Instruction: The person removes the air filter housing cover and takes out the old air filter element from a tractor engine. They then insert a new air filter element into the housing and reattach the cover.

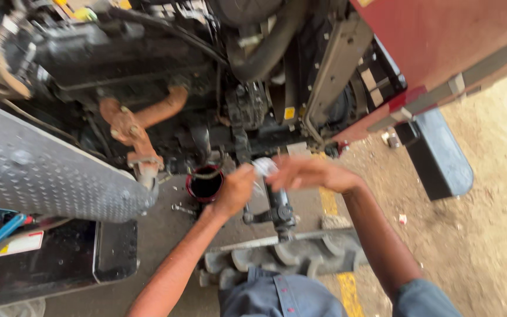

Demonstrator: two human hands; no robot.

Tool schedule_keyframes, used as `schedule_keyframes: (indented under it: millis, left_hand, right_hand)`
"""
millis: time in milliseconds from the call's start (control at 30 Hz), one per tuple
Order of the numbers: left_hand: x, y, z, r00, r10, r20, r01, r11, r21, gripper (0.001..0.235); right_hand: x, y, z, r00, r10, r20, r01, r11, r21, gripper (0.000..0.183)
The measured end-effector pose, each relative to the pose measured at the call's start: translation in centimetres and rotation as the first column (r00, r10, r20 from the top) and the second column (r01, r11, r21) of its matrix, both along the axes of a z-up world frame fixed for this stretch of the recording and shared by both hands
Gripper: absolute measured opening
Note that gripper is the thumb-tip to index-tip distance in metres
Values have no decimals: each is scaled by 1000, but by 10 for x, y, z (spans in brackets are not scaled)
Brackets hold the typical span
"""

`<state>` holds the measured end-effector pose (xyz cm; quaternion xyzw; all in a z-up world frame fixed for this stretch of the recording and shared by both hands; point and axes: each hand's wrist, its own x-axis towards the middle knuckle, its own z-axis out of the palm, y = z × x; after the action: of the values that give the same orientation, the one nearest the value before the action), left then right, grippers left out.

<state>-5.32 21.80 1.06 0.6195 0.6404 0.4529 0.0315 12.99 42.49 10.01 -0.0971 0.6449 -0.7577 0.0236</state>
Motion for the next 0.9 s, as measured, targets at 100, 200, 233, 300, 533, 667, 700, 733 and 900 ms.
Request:
schedule_keyframes:
  millis: [100,200,233,300,533,667,700,733,900]
  left_hand:
    - [-40,17,27,906,284,313,-314,948,49,19]
    - [-95,45,64,861,428,276,-480,863,157,29]
    - [-115,59,77,863,434,259,-481,861,162,24]
    - [-153,86,102,907,382,177,-419,857,299,18]
    - [-232,175,151,857,416,305,-496,826,269,36]
    - [-242,204,143,812,449,372,-526,839,136,51]
    - [-242,210,140,816,440,375,-528,831,174,53]
    - [-241,215,137,820,431,377,-529,821,212,55]
    - [-230,229,128,758,553,347,-642,727,244,50]
  right_hand:
    - [-35,16,46,887,-452,-98,454,891,0,42]
    - [-92,36,82,703,-606,-371,709,639,298,26]
    - [-115,44,95,650,-649,-395,758,525,386,24]
    - [-159,61,121,408,-311,-859,899,300,319,27]
    - [-275,98,177,315,20,-949,929,-212,303,42]
    - [-304,107,171,286,39,-957,918,-297,262,40]
    - [-306,109,168,280,56,-958,912,-326,248,40]
    - [-308,110,166,268,57,-962,917,-320,237,37]
    - [-304,108,163,237,36,-971,935,-280,218,29]
